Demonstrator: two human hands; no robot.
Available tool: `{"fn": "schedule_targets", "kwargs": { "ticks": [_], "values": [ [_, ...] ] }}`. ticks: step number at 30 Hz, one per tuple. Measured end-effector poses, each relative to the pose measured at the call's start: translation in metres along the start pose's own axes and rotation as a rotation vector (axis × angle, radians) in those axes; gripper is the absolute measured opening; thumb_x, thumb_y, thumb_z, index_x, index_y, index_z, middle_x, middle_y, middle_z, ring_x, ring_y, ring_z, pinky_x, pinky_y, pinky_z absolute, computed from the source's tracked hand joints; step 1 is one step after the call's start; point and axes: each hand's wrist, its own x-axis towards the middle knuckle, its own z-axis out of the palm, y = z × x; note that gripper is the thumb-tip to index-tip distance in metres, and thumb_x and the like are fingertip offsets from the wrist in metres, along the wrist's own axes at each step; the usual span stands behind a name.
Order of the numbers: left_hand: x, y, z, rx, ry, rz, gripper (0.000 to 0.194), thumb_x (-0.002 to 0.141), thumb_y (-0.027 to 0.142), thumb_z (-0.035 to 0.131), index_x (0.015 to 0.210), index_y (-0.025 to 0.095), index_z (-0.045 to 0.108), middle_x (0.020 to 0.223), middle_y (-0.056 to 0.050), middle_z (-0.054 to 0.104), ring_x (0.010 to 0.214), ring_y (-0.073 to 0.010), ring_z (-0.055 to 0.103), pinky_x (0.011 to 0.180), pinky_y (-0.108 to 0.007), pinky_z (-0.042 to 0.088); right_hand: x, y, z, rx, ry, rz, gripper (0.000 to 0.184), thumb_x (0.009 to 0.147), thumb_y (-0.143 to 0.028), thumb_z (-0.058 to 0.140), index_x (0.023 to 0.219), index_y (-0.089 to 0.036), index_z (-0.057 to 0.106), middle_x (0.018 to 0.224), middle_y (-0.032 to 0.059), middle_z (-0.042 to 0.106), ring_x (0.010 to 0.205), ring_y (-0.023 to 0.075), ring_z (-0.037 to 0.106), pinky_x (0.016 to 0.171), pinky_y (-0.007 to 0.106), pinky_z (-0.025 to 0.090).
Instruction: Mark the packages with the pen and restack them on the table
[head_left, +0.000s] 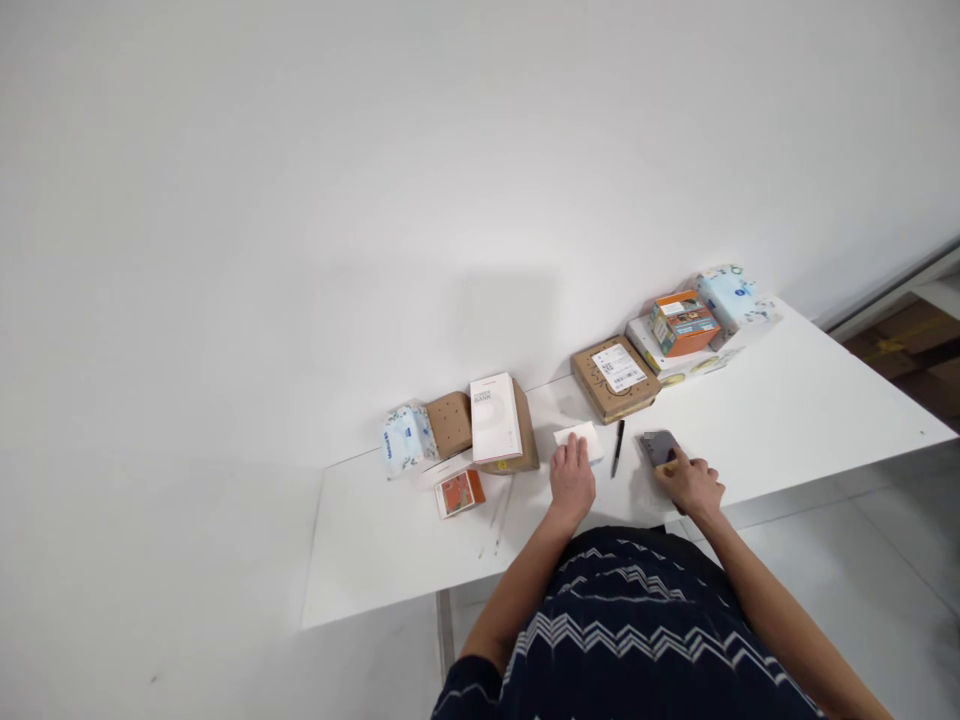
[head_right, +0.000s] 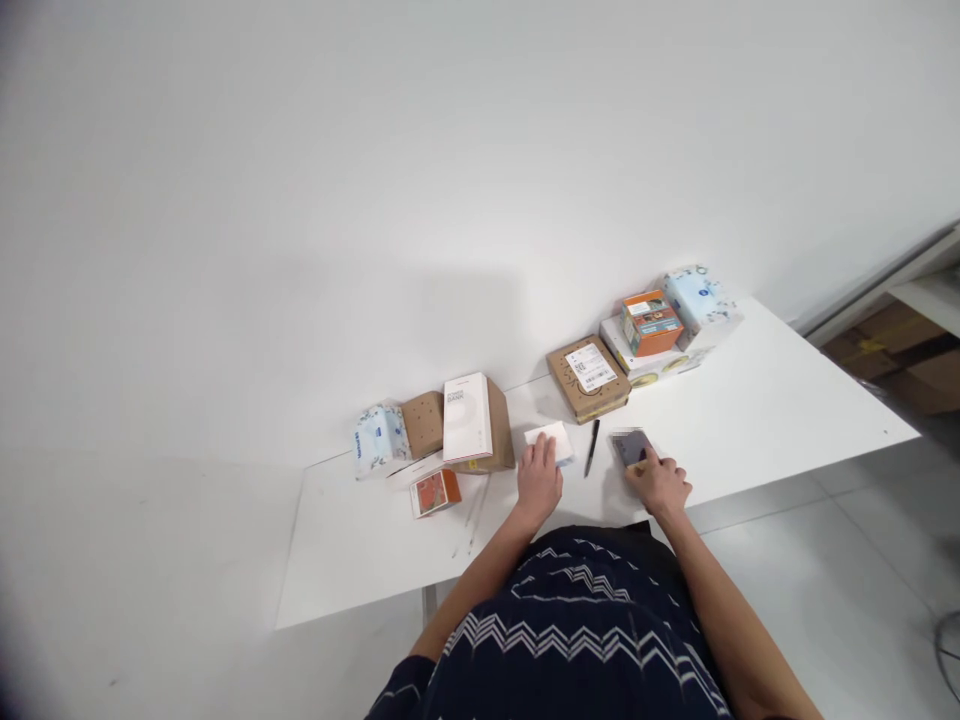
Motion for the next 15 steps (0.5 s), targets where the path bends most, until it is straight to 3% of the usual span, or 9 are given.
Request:
{"fn": "schedule_targets", "kwargs": {
  "ticks": [2, 5, 7, 9, 12, 15],
  "values": [
    [-0.001, 0.0, -0.001, 0.004, -0.014, 0.0, 0.06, 0.08, 0.018, 0.052, 0.139, 0.009, 0.043, 0.143, -0.015, 0.045, 0.112, -0.0297, 0.052, 0.093, -0.042, 0.045, -0.004, -0.001, -0.01, 0.296, -0.099, 0.102, 0.055, 0.07, -0.041, 0.066, 0.121, -0.02, 0.06, 0.107, 0.0164, 0.063, 0.105, 0.0366, 0.056, 0.086, 0.053, 0.043],
    [-0.002, 0.0, 0.001, 0.014, -0.012, -0.005, 0.06, 0.081, 0.016, 0.051, 0.14, 0.01, 0.042, 0.144, -0.016, 0.045, 0.114, -0.0296, 0.052, 0.093, -0.042, 0.045, -0.018, -0.004, -0.031, 0.692, -0.289, 0.144, 0.044, 0.074, -0.044, 0.062, 0.11, -0.02, 0.063, 0.088, 0.0081, 0.068, 0.079, 0.0238, 0.064, 0.073, 0.041, 0.053],
    [-0.003, 0.0, 0.004, 0.025, -0.006, -0.008, 0.061, 0.08, 0.015, 0.051, 0.14, 0.01, 0.042, 0.144, -0.016, 0.044, 0.115, -0.0301, 0.051, 0.094, -0.042, 0.045, -0.035, -0.012, -0.048, 1.029, -0.444, 0.196, 0.035, 0.077, -0.042, 0.058, 0.104, -0.019, 0.064, 0.084, 0.0077, 0.071, 0.07, 0.0199, 0.065, 0.069, 0.038, 0.056],
    [-0.003, 0.001, 0.008, 0.035, -0.004, -0.008, 0.06, 0.08, 0.014, 0.05, 0.14, 0.01, 0.041, 0.145, -0.016, 0.044, 0.115, -0.0305, 0.052, 0.095, -0.043, 0.044, -0.056, -0.026, -0.066, 1.35, -0.598, 0.241, 0.032, 0.08, -0.038, 0.056, 0.101, -0.016, 0.065, 0.089, 0.0113, 0.073, 0.073, 0.0217, 0.068, 0.072, 0.04, 0.057],
    [-0.004, 0.004, 0.013, 0.036, -0.007, -0.018, 0.062, 0.08, 0.013, 0.05, 0.141, 0.01, 0.04, 0.145, -0.017, 0.043, 0.114, -0.0306, 0.053, 0.094, -0.044, 0.045, -0.088, -0.054, -0.087, 1.562, -0.745, 0.203, 0.038, 0.085, -0.041, 0.05, 0.106, -0.014, 0.066, 0.097, 0.0142, 0.074, 0.079, 0.0251, 0.07, 0.074, 0.042, 0.059],
    [-0.004, 0.006, 0.017, 0.02, 0.005, -0.043, 0.062, 0.081, 0.013, 0.049, 0.142, 0.01, 0.038, 0.144, -0.018, 0.044, 0.116, -0.0307, 0.052, 0.095, -0.044, 0.044, -0.113, -0.079, -0.09, 1.641, -0.862, 0.197, 0.043, 0.088, -0.045, 0.048, 0.108, -0.013, 0.068, 0.096, 0.0144, 0.075, 0.079, 0.0254, 0.071, 0.072, 0.04, 0.059]
  ]
}}
